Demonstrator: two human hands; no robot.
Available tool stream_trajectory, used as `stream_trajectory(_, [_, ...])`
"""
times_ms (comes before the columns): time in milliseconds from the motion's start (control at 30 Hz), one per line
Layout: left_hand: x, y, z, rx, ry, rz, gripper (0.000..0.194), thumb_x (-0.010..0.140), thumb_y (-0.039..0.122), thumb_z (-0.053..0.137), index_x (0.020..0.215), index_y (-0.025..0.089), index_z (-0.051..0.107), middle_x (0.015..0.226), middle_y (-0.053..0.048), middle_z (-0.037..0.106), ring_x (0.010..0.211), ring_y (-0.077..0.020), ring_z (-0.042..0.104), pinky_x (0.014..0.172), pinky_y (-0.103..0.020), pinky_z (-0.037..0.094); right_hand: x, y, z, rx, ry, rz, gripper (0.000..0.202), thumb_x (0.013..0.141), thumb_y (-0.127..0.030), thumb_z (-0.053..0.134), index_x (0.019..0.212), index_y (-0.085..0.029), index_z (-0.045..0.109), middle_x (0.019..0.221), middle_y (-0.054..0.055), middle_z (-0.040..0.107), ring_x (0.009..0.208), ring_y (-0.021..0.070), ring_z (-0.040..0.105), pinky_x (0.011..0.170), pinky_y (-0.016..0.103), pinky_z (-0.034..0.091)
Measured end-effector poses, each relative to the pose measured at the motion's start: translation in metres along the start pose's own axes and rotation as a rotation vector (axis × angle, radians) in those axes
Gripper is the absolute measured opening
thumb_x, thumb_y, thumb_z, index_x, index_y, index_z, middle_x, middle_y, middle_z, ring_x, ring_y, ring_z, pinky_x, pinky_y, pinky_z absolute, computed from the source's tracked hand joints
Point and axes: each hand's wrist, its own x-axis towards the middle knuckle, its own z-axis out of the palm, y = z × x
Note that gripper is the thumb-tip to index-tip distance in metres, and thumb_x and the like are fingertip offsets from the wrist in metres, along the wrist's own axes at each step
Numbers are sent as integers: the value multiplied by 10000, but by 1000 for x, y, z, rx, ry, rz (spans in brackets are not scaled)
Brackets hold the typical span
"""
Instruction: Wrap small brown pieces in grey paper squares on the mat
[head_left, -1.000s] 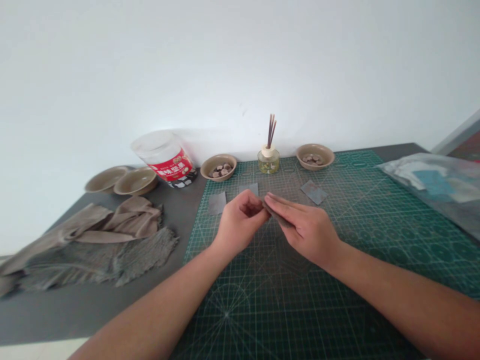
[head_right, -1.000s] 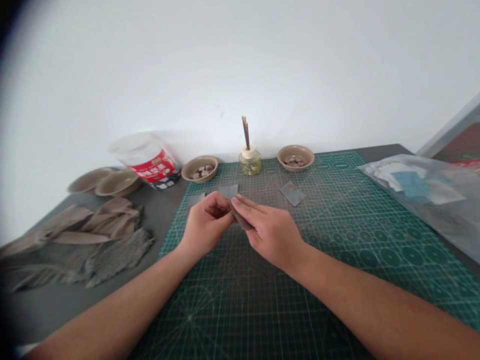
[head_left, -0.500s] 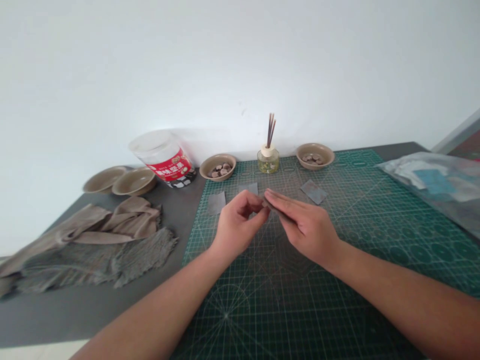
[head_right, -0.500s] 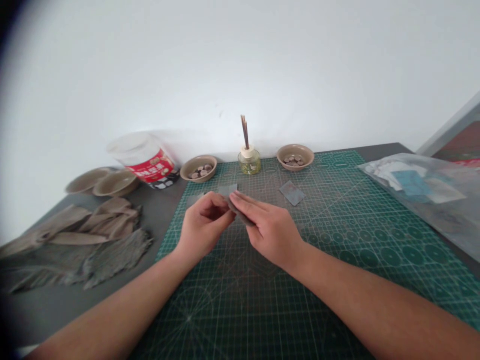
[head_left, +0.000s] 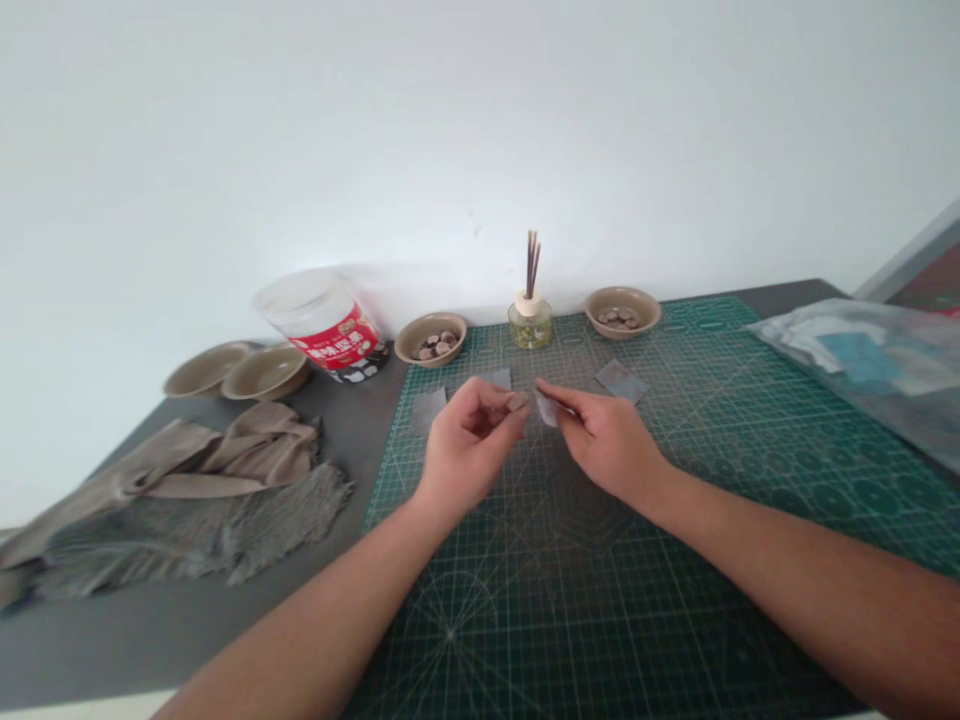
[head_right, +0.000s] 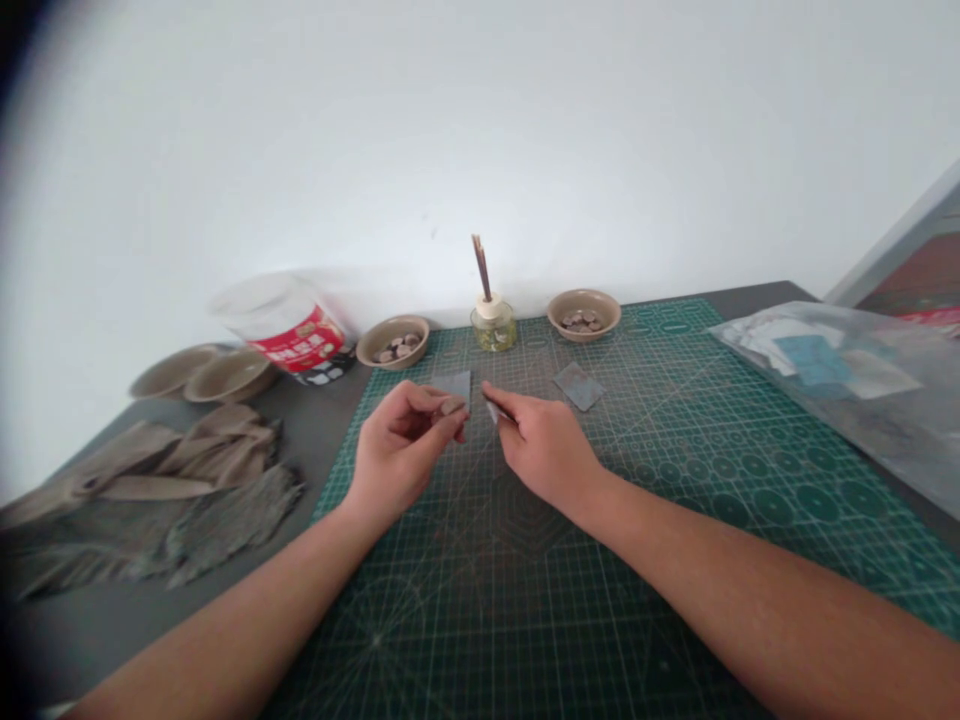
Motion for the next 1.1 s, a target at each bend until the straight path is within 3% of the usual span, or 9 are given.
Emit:
stream_trajectory(167, [4,-1,-2,-82,-26,-21,239,841,249,717,1036,206,585,727,18,651,634,-137,653,624,-278,542,4,2,-1,48,51,40,343,962,-200,547,1276,-241,678,1166,42,743,1033,231,730,896,350,608])
stream_trajectory(333, [4,-1,1,-138,-18,-85,290,812,245,743,1056,183,599,797,-23,701,730,-178,713,710,-330,590,3,0,-6,39,114,31,343,970,-197,534,1276,-255,678,1181,27,739,1049,222,724,899,327,607])
stream_trajectory(500, [5,-3,-1,60,-25,-76,154,827,287,734,895,170,660,719,-4,667,638,-131,647,628,-264,535,-1,-6,-9,33,90,-107,446,947,-102,504,1353,-246,618,1314,9,672,1178,187,661,1039,328,540])
stream_trajectory(700, [4,-8,-5,243,-14,-22,160,822,261,726,749,180,609,655,21,613,592,-107,565,560,-224,452,-8,-12,-7,-59,-26,-278,517,931,-63,492,1419,-222,553,1452,40,553,1316,171,553,1128,331,464])
stream_trajectory(967, [2,-3,-3,160,-4,-67,159,811,255,738,732,166,632,632,6,660,569,-117,609,553,-223,480,-6,-7,-6,-131,-17,-341,477,932,-61,491,1398,-130,567,1438,103,558,1297,190,573,1113,327,478])
stream_trajectory(1100, [2,-1,-3,172,6,-63,145,812,239,732,734,164,636,636,5,672,572,-114,617,557,-218,490,-7,-8,-4,-131,-13,-350,532,908,-40,494,1424,-158,542,1445,88,553,1301,188,570,1110,333,481])
